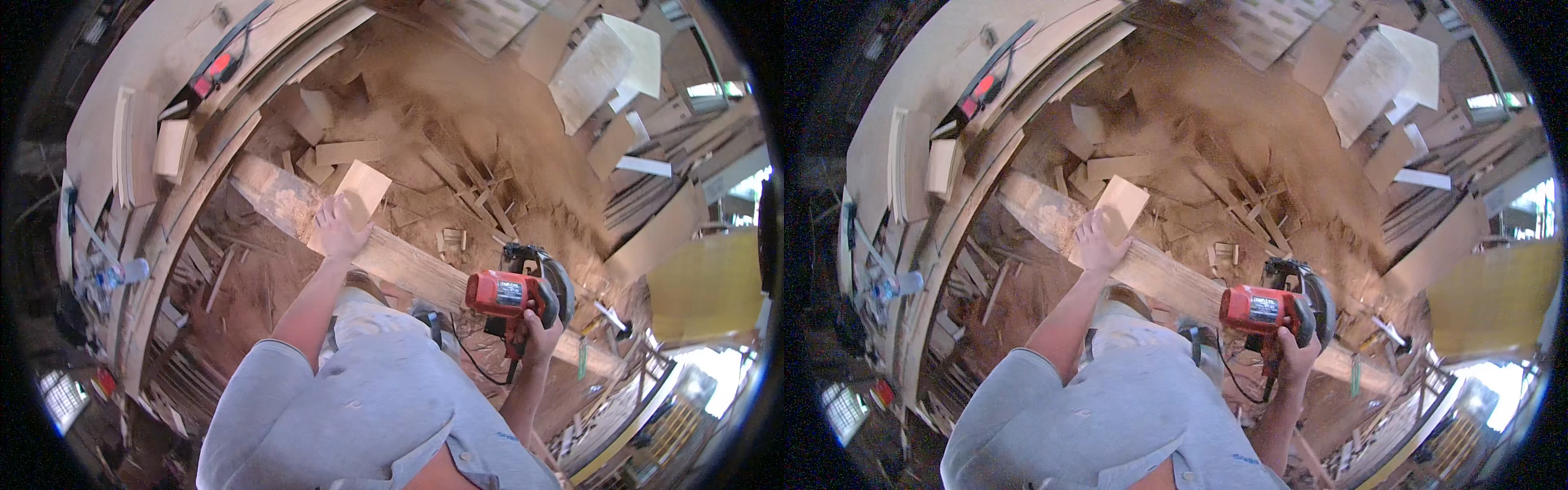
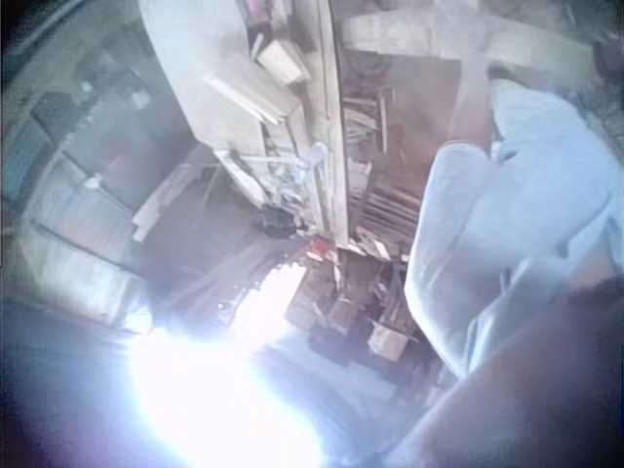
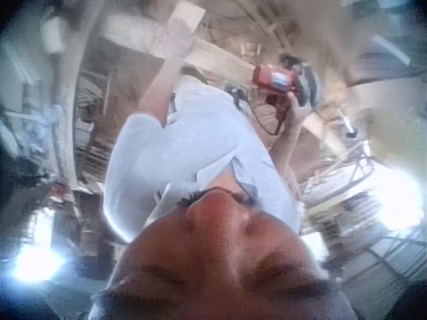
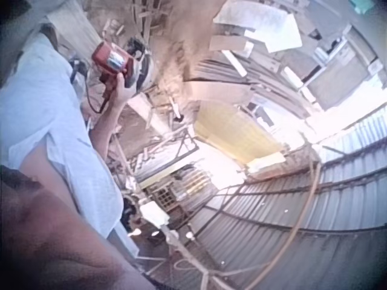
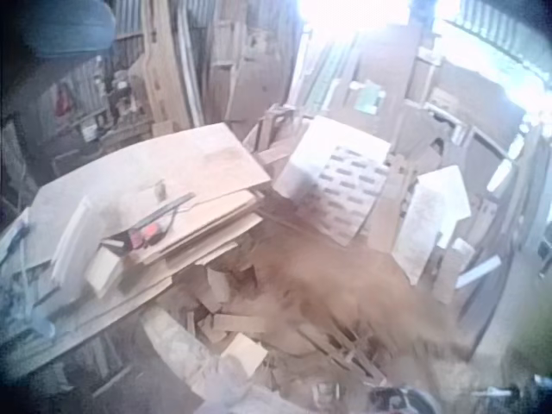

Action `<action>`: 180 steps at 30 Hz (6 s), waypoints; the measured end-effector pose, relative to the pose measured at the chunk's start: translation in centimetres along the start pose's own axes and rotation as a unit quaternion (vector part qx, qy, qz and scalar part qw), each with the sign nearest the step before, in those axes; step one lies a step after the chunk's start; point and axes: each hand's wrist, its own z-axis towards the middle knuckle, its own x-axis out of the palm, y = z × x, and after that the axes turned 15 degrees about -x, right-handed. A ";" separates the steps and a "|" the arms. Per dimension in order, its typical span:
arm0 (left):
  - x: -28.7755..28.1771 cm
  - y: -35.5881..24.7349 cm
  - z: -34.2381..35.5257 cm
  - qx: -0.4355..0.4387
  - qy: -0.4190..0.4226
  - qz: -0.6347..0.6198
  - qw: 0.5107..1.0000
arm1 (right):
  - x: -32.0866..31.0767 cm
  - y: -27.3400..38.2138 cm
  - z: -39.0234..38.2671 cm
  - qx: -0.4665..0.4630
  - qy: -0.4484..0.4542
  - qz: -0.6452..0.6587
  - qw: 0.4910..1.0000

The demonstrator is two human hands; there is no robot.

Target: The person cuts a wooden block using a circular saw, marks wood using a tape measure, a framing square, and a pencil, and cuts the wood again with the circular saw.

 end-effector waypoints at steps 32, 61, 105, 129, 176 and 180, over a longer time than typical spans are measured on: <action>-11.2 -12.9 -29.0 0.159 0.698 -0.596 0.364 | -21.0 -19.5 -8.8 -0.220 -0.038 -0.572 0.789; -9.2 -7.8 -26.0 0.122 0.650 -0.587 0.467 | -17.1 -19.2 -11.5 -0.198 0.063 -0.495 0.844; 3.7 3.2 0.0 -0.349 -0.167 -0.108 0.916 | 24.7 3.2 18.3 0.034 0.457 0.039 0.888; 5.5 5.5 0.4 -0.383 -0.224 -0.318 0.838 | 25.5 0.2 20.6 0.104 0.429 0.057 0.896; 3.8 3.1 1.4 -0.465 -0.186 -0.166 0.849 | 26.1 0.8 21.4 0.089 0.469 0.049 0.877; 3.8 3.0 1.0 -0.464 -0.173 -0.171 0.852 | 26.3 1.1 21.1 0.089 0.467 0.048 0.878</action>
